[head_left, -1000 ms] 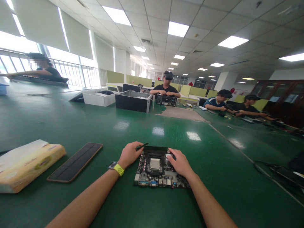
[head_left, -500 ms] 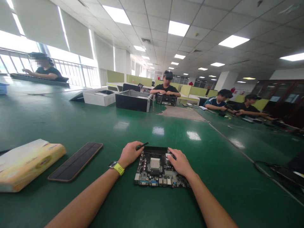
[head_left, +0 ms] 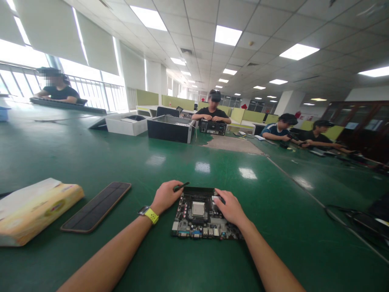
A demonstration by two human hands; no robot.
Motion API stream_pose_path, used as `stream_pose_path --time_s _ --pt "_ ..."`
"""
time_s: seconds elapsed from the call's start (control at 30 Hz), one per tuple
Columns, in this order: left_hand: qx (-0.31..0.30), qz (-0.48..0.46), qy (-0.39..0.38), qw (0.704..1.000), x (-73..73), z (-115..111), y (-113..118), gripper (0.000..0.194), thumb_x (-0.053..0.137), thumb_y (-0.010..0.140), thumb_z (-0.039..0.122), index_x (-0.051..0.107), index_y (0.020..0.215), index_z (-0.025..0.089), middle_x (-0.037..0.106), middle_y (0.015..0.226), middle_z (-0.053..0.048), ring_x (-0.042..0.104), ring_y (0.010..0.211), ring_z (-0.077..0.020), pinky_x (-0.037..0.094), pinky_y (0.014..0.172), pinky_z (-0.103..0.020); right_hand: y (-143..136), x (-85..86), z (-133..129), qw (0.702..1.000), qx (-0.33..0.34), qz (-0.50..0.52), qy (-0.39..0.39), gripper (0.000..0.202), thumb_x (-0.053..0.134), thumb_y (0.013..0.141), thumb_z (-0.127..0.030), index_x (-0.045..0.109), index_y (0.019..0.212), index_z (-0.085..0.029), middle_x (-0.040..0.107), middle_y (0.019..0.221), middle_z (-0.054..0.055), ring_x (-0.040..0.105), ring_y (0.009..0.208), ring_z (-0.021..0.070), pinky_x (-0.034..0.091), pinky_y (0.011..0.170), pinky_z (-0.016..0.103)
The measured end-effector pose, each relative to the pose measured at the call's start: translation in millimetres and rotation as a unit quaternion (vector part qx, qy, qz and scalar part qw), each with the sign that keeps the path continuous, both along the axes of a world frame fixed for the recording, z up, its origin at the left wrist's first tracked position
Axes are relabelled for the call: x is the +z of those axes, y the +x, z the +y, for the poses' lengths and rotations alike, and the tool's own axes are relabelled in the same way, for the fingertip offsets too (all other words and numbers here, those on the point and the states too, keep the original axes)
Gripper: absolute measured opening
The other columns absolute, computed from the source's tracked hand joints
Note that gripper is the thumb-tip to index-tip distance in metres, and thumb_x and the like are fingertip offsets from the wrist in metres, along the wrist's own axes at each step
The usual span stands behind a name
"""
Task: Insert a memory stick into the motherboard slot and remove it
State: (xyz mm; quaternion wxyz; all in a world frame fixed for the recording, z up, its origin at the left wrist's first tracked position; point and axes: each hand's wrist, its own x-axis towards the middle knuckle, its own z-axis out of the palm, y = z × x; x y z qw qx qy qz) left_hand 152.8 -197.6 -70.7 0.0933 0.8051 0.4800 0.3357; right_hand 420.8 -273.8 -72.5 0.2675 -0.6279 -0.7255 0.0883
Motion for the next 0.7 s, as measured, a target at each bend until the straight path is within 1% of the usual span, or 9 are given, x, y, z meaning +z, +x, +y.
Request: stream_pose_path --time_s 0.3,0.47,0.57,0.63,0.67,0.7 --pt "-0.005 -0.013 0.004 1.000 0.4 0 -1 0.024 0.053 0.079 0.030 0.070 0.093 0.021 0.071 0.091 -0.003 0.064 0.083 -0.0189 0.047 0.073 -0.025 0 -0.8 -1 1.000 0.003 0.018 0.010 0.045 0.046 0.087 -0.037 0.055 0.126 -0.018 0.060 0.124 0.007 0.050 0.115 0.0228 0.035 0.101 0.037" --pt "0.001 -0.027 0.020 0.999 0.9 1 -2 0.022 0.054 0.077 0.028 0.069 0.091 0.021 0.071 0.090 -0.003 0.064 0.081 -0.0188 0.047 0.073 -0.025 2 -2.1 1 0.998 -0.010 0.046 0.040 0.043 0.051 0.084 -0.036 0.058 0.122 -0.019 0.063 0.118 0.007 0.055 0.110 0.0226 0.040 0.097 0.037" --pt "0.017 -0.049 0.042 0.998 2.5 1 -3 0.020 0.053 0.078 0.027 0.068 0.089 0.019 0.071 0.088 -0.003 0.063 0.079 -0.0187 0.047 0.073 -0.026 -1 7.5 -2 0.993 -0.047 0.070 0.086 0.039 0.044 0.088 -0.035 0.058 0.119 -0.017 0.064 0.113 0.009 0.057 0.105 0.0214 0.041 0.094 0.037" --pt "0.029 -0.062 0.057 0.996 3.1 1 -4 0.021 0.051 0.079 0.027 0.068 0.088 0.019 0.071 0.087 -0.003 0.063 0.078 -0.0185 0.047 0.072 -0.026 -12 19.7 -11 0.984 -0.064 0.091 0.141 0.036 0.039 0.091 -0.035 0.060 0.114 -0.016 0.065 0.108 0.010 0.057 0.101 0.0209 0.042 0.092 0.036" --pt "0.035 -0.067 0.064 0.995 3.1 2 -4 0.021 0.051 0.079 0.027 0.068 0.088 0.019 0.071 0.088 -0.003 0.063 0.078 -0.0185 0.047 0.072 -0.026 -23 26.4 -17 0.979 -0.057 0.098 0.169 0.034 0.039 0.091 -0.034 0.061 0.110 -0.016 0.065 0.105 0.009 0.057 0.099 0.0207 0.043 0.091 0.036" --pt "0.041 -0.071 0.068 0.994 2.9 3 -5 0.021 0.050 0.080 0.027 0.067 0.088 0.019 0.070 0.088 -0.003 0.063 0.078 -0.0184 0.047 0.072 -0.026 -36 32.9 -25 0.976 -0.037 0.098 0.193 0.032 0.040 0.091 -0.034 0.063 0.106 -0.017 0.066 0.102 0.009 0.057 0.097 0.0206 0.043 0.089 0.036"
